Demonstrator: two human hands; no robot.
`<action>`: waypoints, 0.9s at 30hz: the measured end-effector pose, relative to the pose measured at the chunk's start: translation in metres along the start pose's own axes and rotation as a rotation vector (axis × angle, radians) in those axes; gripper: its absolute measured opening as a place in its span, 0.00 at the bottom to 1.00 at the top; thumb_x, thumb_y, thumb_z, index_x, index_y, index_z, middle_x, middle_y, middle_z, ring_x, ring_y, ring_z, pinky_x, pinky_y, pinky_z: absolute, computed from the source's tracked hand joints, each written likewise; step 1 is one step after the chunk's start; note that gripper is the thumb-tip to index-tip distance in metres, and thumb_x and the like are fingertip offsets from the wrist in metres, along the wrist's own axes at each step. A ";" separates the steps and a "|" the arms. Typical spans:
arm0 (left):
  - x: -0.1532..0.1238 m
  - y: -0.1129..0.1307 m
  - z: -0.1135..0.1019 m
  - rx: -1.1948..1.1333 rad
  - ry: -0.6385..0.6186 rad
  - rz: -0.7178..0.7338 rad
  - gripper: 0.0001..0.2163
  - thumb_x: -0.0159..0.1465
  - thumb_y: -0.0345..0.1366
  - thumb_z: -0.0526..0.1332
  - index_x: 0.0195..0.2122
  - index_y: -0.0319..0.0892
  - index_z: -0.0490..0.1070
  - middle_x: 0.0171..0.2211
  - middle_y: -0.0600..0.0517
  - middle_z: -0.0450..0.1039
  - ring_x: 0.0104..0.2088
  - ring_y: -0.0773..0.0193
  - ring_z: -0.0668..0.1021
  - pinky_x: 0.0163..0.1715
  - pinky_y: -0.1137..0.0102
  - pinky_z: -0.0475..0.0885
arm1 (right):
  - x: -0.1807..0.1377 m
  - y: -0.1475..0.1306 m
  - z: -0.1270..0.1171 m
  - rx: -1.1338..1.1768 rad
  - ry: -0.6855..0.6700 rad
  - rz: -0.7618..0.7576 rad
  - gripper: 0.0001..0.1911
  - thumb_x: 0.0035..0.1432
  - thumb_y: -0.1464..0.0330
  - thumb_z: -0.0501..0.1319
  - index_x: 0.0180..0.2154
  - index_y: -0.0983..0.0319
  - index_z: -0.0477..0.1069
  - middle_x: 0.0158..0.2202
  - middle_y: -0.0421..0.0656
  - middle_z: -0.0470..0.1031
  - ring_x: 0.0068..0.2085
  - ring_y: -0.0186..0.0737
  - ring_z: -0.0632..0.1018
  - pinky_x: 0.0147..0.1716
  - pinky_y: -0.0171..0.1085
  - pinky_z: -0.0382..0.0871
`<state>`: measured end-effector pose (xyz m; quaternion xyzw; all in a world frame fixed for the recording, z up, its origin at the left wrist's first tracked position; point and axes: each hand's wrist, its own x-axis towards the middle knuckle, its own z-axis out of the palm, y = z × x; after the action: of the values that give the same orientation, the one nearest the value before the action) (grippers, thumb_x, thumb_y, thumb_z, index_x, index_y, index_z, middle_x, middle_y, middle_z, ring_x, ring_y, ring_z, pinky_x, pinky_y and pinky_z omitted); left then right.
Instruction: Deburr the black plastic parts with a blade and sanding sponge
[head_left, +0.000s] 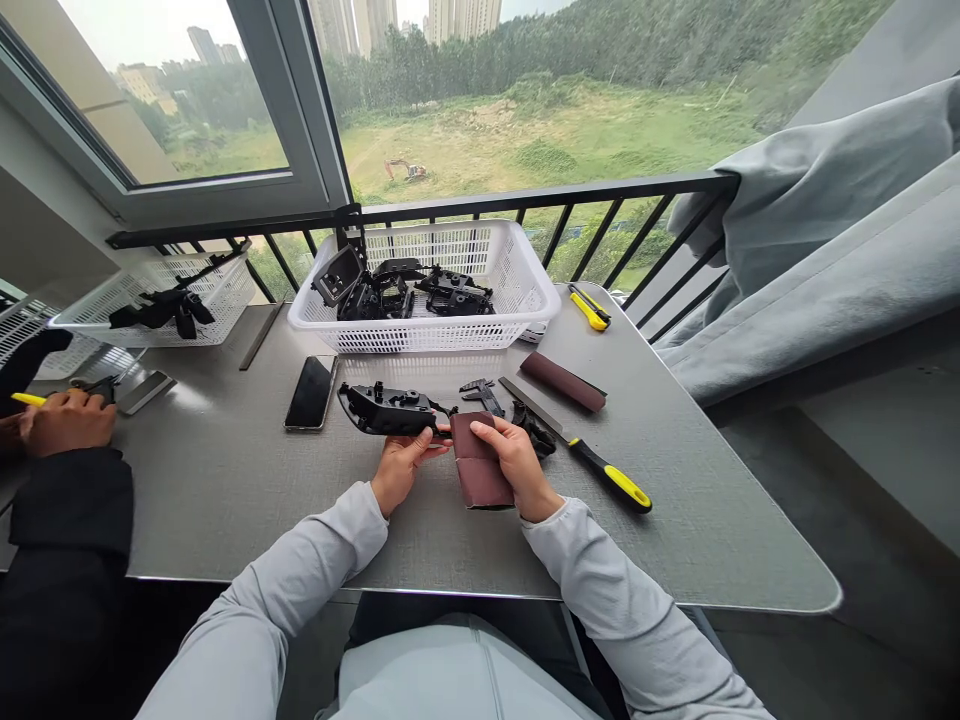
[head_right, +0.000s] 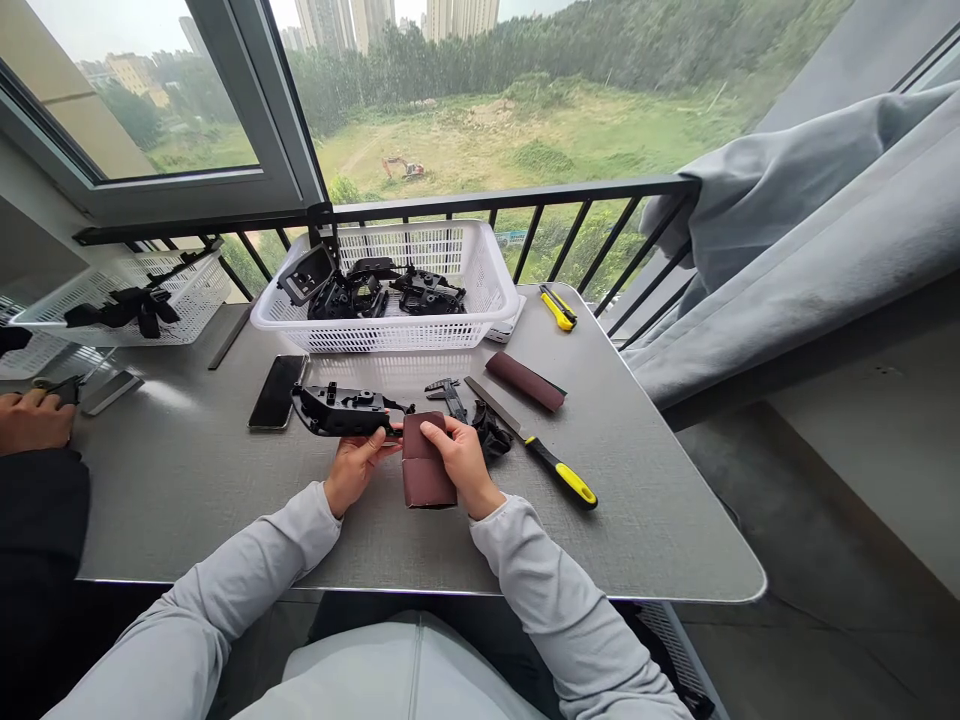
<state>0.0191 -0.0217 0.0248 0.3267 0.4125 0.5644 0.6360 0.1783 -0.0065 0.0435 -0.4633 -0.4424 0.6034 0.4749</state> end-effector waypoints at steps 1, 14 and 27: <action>0.000 0.001 -0.001 -0.022 -0.014 -0.025 0.20 0.50 0.46 0.72 0.41 0.42 0.76 0.36 0.49 0.81 0.33 0.60 0.82 0.38 0.64 0.77 | 0.001 0.000 -0.001 0.031 -0.012 0.028 0.17 0.47 0.55 0.64 0.31 0.62 0.78 0.29 0.45 0.81 0.30 0.45 0.79 0.28 0.39 0.71; -0.003 0.014 0.007 -0.145 -0.027 -0.177 0.19 0.44 0.35 0.75 0.36 0.40 0.73 0.27 0.55 0.77 0.25 0.69 0.77 0.26 0.74 0.73 | -0.004 0.002 0.000 0.213 -0.072 0.137 0.15 0.45 0.56 0.67 0.29 0.61 0.75 0.23 0.39 0.75 0.23 0.35 0.72 0.22 0.33 0.65; 0.002 0.009 0.005 -0.140 0.022 -0.171 0.15 0.50 0.40 0.72 0.34 0.39 0.71 0.32 0.49 0.80 0.29 0.63 0.82 0.32 0.69 0.76 | 0.000 -0.005 -0.005 0.200 -0.091 0.113 0.15 0.45 0.57 0.66 0.33 0.60 0.78 0.30 0.43 0.81 0.31 0.43 0.79 0.32 0.40 0.73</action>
<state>0.0196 -0.0186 0.0351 0.2391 0.4053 0.5391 0.6985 0.1839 -0.0048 0.0474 -0.4101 -0.3743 0.6907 0.4634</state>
